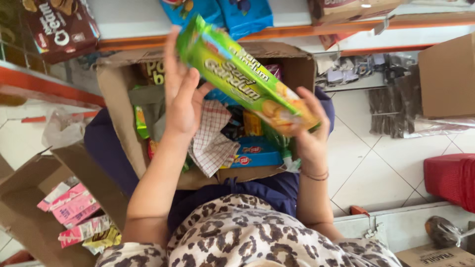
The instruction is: The person wipes packages of snacks and drinks with a cloth, uses a scanner on them, and places some onto a shelf.
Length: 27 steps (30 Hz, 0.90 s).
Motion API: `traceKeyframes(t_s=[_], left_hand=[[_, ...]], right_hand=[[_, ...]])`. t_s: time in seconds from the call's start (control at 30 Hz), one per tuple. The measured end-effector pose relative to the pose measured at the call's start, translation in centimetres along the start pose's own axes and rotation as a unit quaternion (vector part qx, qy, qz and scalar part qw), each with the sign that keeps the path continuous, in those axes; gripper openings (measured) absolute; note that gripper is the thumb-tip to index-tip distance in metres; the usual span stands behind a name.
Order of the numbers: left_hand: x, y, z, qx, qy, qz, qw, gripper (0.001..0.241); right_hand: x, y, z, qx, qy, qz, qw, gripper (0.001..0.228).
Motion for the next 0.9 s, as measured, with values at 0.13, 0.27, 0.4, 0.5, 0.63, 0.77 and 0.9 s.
traceKeyframes(t_s=[0.13,0.27,0.4,0.5,0.63,0.77,0.9], left_hand=[[0.9,0.0,-0.9,0.014,-0.187,-0.089,0.978,0.084],[0.7,2.6,-4.3,0.121,-0.301,-0.181,0.928,0.085],[-2.4,4.7,-8.7,0.245,-0.041,-0.029,0.968,0.086],[-4.9,4.0,-10.3,0.097,-0.155,-0.045,0.982,0.084],[-6.9,3.3,-10.2,0.050,-0.160,-0.061,0.984,0.083],[-6.9,2.4,-8.9,0.109,-0.238,-0.140,0.955,0.076],[-5.4,0.8,-7.4,0.024,-0.319,-0.103,0.942,0.053]], right_hand=[[3.1,-2.2,-1.8,0.041,-0.072,0.070,0.994,0.070],[4.2,-5.1,-2.5,0.082,-0.142,0.152,0.975,0.059],[2.3,-5.4,-2.7,0.009,-0.215,0.162,0.963,0.054],[-1.7,-2.6,-1.6,-0.010,-0.030,0.033,0.999,0.057],[-2.5,-1.2,-0.2,-0.089,-0.137,0.096,0.982,0.040],[0.5,-2.6,-0.9,-0.060,-0.146,0.158,0.975,0.040],[5.0,-6.6,-2.6,-0.042,-0.017,0.150,0.988,0.044]])
Point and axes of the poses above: each hand's wrist, its own y-axis away from the middle knuckle, its own x-axis out of the back of the hand, z = x × y, the point moved 1 cm from there along -y, towards the middle knuckle, and after that the axes turned 4 degrees about y, right-handed, at the moved point
